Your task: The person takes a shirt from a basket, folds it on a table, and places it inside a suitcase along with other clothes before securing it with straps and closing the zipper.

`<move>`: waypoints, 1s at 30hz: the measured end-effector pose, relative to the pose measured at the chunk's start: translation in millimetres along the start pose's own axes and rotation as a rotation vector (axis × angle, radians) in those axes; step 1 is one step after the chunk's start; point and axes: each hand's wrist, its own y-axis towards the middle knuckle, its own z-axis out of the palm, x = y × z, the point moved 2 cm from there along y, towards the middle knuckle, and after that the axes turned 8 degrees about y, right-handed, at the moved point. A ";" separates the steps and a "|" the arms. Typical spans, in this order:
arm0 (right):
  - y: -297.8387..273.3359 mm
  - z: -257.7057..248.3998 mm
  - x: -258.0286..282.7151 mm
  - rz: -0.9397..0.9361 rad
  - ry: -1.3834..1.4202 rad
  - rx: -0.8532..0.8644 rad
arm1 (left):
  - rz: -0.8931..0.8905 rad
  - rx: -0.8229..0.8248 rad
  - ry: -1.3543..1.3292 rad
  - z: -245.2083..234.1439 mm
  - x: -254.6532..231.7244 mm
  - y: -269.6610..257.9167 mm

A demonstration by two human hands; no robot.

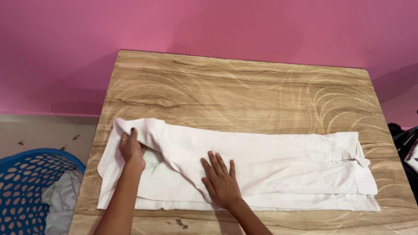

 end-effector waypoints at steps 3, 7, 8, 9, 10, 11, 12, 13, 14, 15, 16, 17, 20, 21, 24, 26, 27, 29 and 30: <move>0.9 2.5 1.2 0.037 -0.051 0.003 | 0.123 -0.136 0.171 -4.0 -13.1 6.9; -2.9 4.6 -1.6 0.047 -0.040 0.063 | 0.482 -0.326 0.511 9.2 -39.4 -32.6; -1.4 5.1 -1.1 0.045 -0.053 0.065 | 0.687 -0.379 0.664 15.8 -45.0 -54.5; -1.0 4.4 -1.4 0.049 -0.055 0.063 | 0.885 -0.372 0.782 22.8 -45.9 -79.4; -0.2 4.4 -0.5 0.047 -0.067 0.060 | 1.042 -0.213 0.901 30.2 -42.2 -103.8; 0.7 4.5 0.9 0.046 -0.079 0.057 | 1.192 0.002 1.033 38.0 -33.2 -128.3; 0.8 3.5 1.3 0.048 -0.081 0.056 | 1.289 0.215 1.173 45.5 -22.7 -147.5; 0.2 3.2 1.7 0.067 -0.064 0.082 | 1.320 0.333 1.313 48.5 -14.1 -159.1; 0.5 2.3 0.9 0.088 -0.050 0.107 | 1.301 0.352 1.427 49.6 -12.4 -158.1; 1.3 1.4 0.6 0.090 -0.053 0.105 | 1.253 0.303 1.500 48.5 -14.0 -151.4; 0.3 0.9 1.3 0.075 -0.053 0.092 | 1.159 0.234 1.588 46.0 -15.7 -143.3; -1.2 0.3 1.4 0.061 -0.053 0.079 | 1.160 0.238 1.586 43.6 -17.6 -138.4; -4.3 -1.5 -0.8 0.057 -0.027 0.061 | 0.924 0.230 1.736 44.3 -22.7 -126.6; -4.3 -0.8 -0.5 0.061 -0.025 0.059 | 0.902 0.167 1.766 52.3 -22.9 -128.2; -6.3 0.8 -3.2 0.047 -0.036 0.036 | 0.914 0.101 1.795 78.8 -17.0 -154.2; -8.4 4.4 -8.5 0.049 0.034 0.039 | 0.986 0.281 1.771 95.8 -0.5 -188.6; -9.8 5.1 -15.0 0.055 0.032 0.037 | 1.023 0.473 1.736 103.5 10.1 -205.3; -16.2 6.4 -30.5 0.033 -0.019 0.017 | 1.125 0.479 1.595 105.5 26.8 -233.7; -21.8 4.7 -43.3 0.038 -0.020 0.015 | 1.220 0.477 1.449 106.9 31.2 -241.0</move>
